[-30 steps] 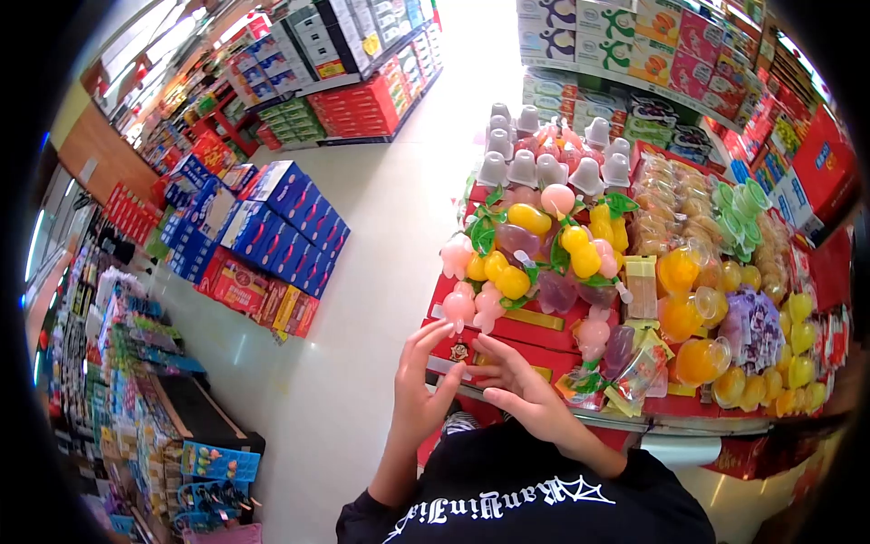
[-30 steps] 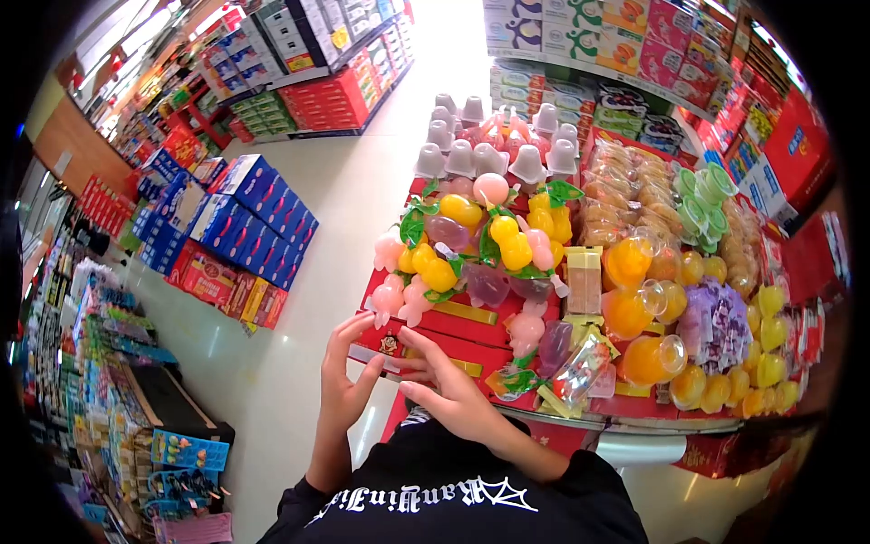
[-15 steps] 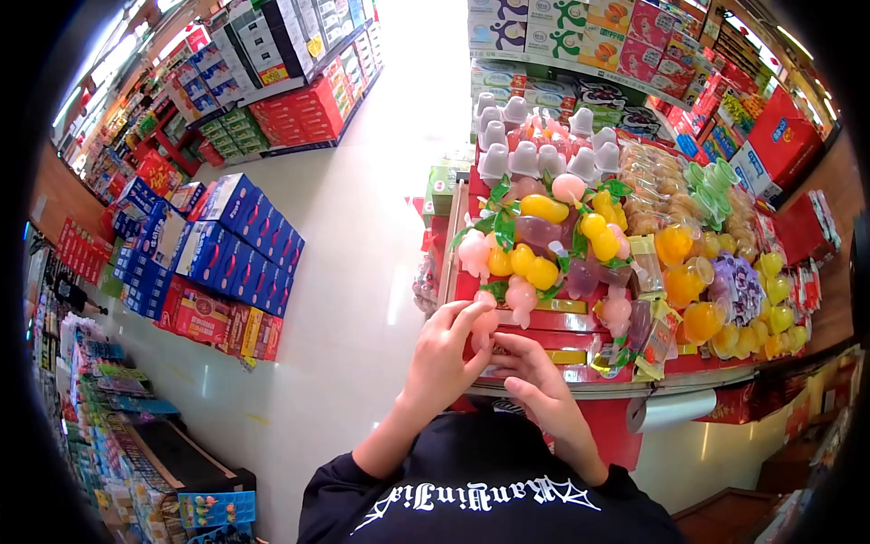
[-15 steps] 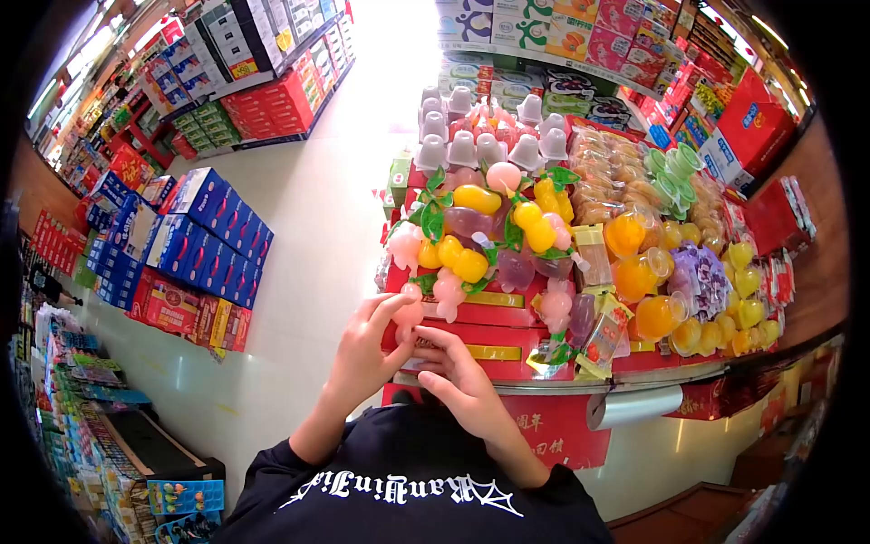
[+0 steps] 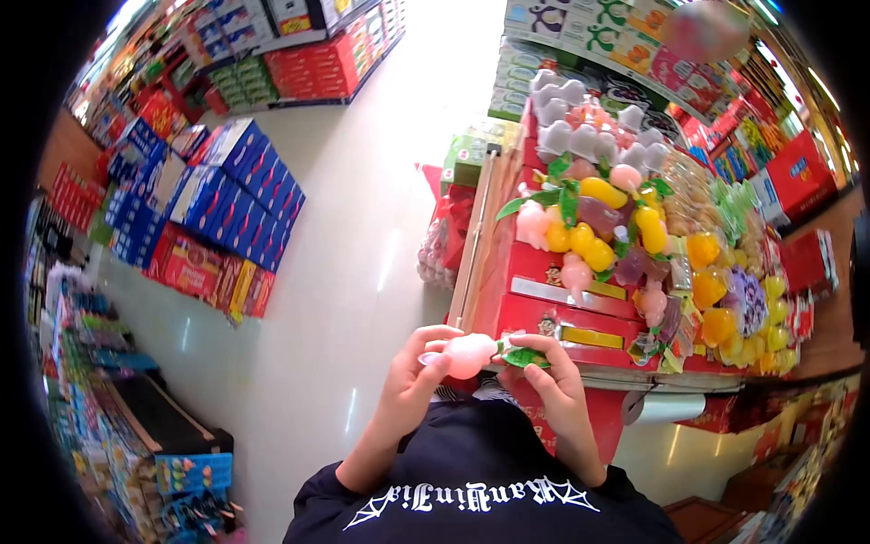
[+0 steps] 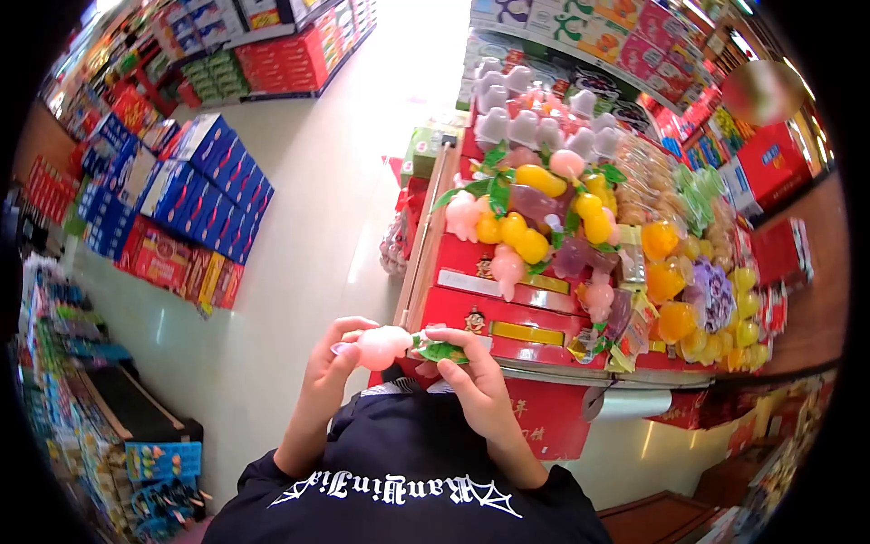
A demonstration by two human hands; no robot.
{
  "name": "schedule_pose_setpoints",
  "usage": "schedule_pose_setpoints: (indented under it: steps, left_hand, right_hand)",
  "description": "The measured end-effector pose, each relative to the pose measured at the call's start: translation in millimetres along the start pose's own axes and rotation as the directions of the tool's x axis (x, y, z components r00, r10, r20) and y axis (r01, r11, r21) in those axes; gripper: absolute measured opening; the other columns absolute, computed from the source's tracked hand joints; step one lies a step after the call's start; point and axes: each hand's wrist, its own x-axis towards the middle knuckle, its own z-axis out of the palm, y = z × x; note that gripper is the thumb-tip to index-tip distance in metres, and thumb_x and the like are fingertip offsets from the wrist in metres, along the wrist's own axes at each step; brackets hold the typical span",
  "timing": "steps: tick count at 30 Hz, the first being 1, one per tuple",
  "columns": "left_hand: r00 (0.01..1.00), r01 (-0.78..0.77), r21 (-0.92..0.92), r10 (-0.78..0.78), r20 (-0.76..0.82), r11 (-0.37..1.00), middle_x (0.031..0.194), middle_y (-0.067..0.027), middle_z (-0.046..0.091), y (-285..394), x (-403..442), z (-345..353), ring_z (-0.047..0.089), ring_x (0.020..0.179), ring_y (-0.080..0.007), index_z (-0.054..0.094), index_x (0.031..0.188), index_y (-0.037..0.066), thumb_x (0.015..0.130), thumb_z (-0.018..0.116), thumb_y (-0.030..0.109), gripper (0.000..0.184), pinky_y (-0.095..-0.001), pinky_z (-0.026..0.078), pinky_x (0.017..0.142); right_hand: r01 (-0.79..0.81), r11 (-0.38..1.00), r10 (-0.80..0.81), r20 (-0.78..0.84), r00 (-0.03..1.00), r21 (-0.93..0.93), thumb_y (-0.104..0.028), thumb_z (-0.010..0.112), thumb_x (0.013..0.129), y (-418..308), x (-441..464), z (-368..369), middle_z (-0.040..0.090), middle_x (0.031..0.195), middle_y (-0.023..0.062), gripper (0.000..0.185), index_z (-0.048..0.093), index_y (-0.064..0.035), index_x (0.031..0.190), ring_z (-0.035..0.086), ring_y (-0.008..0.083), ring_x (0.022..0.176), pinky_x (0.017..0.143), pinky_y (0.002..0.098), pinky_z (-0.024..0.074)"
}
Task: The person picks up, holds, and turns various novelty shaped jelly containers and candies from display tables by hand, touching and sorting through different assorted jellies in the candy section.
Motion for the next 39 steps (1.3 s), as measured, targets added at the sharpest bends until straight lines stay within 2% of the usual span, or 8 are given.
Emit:
schedule_pose_setpoints:
  steps: [8, 10, 12, 14, 15, 24, 26, 39]
  left_hand:
    - [0.946, -0.042, -0.235, -0.037, -0.322, 0.971, 0.103, -0.0106, 0.057, -30.7, -54.7, -21.6, 0.054, 0.096, -0.0143, 0.046, 0.114, -0.003, 0.094, 0.043, 0.034, 0.043, -0.0264, 0.042, 0.085]
    - [0.923, -0.101, -0.353, -0.044, -0.381, 0.93, 0.102, -0.0108, 0.057, -28.3, -72.6, -13.4, 0.055, 0.095, -0.0149, 0.046, 0.113, -0.002, 0.094, 0.042, 0.034, 0.041, -0.0273, 0.044, 0.083]
    - [0.875, -0.183, -0.321, 0.005, -0.484, 0.929, 0.103, -0.0111, 0.057, -39.1, -94.7, -2.9, 0.055, 0.095, -0.0154, 0.046, 0.114, -0.002, 0.094, 0.042, 0.033, 0.04, -0.0277, 0.045, 0.081]
    - [0.85, -0.179, -0.223, 0.036, -0.526, 0.958, 0.106, -0.0108, 0.056, -45.8, -117.4, 19.8, 0.055, 0.097, -0.0156, 0.046, 0.115, 0.0, 0.094, 0.042, 0.033, 0.04, -0.0273, 0.045, 0.082]
    - [0.829, -0.218, -0.202, 0.072, -0.554, 0.955, 0.108, -0.0102, 0.055, -55.2, -128.3, 32.9, 0.056, 0.095, -0.015, 0.047, 0.115, 0.001, 0.094, 0.042, 0.033, 0.039, -0.0264, 0.046, 0.08]
    - [0.429, -0.313, -0.173, -0.024, -0.903, 0.934, 0.098, -0.0099, 0.059, -119.4, -203.8, 171.3, 0.058, 0.078, -0.0117, 0.047, 0.112, 0.001, 0.096, 0.036, 0.025, 0.031, -0.0207, 0.043, 0.06]
    - [0.371, -0.224, -0.142, -0.05, -0.927, 0.964, 0.091, -0.0077, 0.06, -124.6, -220.9, 196.1, 0.055, 0.068, -0.0085, 0.047, 0.11, 0.002, 0.095, 0.037, 0.024, 0.029, -0.0182, 0.039, 0.054]
    - [-0.207, -0.397, 0.115, 0.034, -0.978, 0.911, 0.079, -0.0027, 0.053, -144.7, -308.7, 342.9, 0.04, 0.056, -0.0046, 0.05, 0.102, 0.003, 0.095, 0.038, 0.018, 0.021, -0.0171, 0.033, 0.049]
  right_hand:
    - [-0.252, 0.963, 0.27, 0.296, 0.916, -0.1, -0.003, 0.05, 0.088, 18.6, 12.8, 13.6, 0.053, 0.109, 0.0107, 0.021, 0.051, 0.0025, 0.108, 0.056, 0.0139, 0.094, 0.082, 0.0257, 0.0458]
    - [0.006, 0.93, 0.182, 0.474, 0.861, -0.368, -0.003, 0.052, 0.087, 26.1, 17.5, 9.5, 0.055, 0.105, 0.0091, 0.021, 0.051, 0.0024, 0.107, 0.056, 0.0122, 0.092, 0.08, 0.025, 0.0459]
    - [-0.01, 0.952, 0.185, 0.548, 0.816, -0.307, -0.003, 0.053, 0.087, 26.4, 15.8, 14.2, 0.056, 0.1, 0.0072, 0.016, 0.051, 0.0027, 0.102, 0.055, 0.0106, 0.087, 0.076, 0.0251, 0.0462]
    - [-0.304, 0.932, 0.363, 0.558, 0.746, -0.198, -0.005, 0.055, 0.087, 21.9, 11.5, 12.1, 0.056, 0.096, 0.0059, 0.012, 0.052, 0.0022, 0.096, 0.054, 0.0093, 0.083, 0.071, 0.0235, 0.0451]
    - [-0.221, 0.927, 0.365, 0.589, 0.721, -0.304, -0.008, 0.057, 0.087, 31.3, 11.8, 2.1, 0.058, 0.089, 0.0038, 0.012, 0.052, 0.0014, 0.092, 0.054, 0.0092, 0.078, 0.066, 0.0221, 0.0434]
    - [0.316, 0.823, 0.451, 0.881, 0.142, -0.472, -0.01, 0.061, 0.081, 26.9, -15.9, 0.8, 0.055, 0.069, 0.0098, 0.013, 0.056, 0.002, 0.078, 0.053, 0.0154, 0.061, 0.055, 0.0262, 0.0411]
    - [0.345, 0.859, 0.444, 0.885, -0.136, -0.378, -0.01, 0.061, 0.081, 30.1, -28.3, 0.4, 0.055, 0.069, 0.0107, 0.013, 0.056, 0.0016, 0.078, 0.053, 0.0152, 0.061, 0.054, 0.0264, 0.0408]
    - [0.103, 0.893, 0.42, 0.727, -0.543, -0.439, -0.012, 0.049, 0.088, 22.9, -160.4, -1.6, 0.052, 0.071, 0.0026, 0.016, 0.054, 0.0024, 0.081, 0.046, 0.0088, 0.068, 0.06, 0.0241, 0.0375]
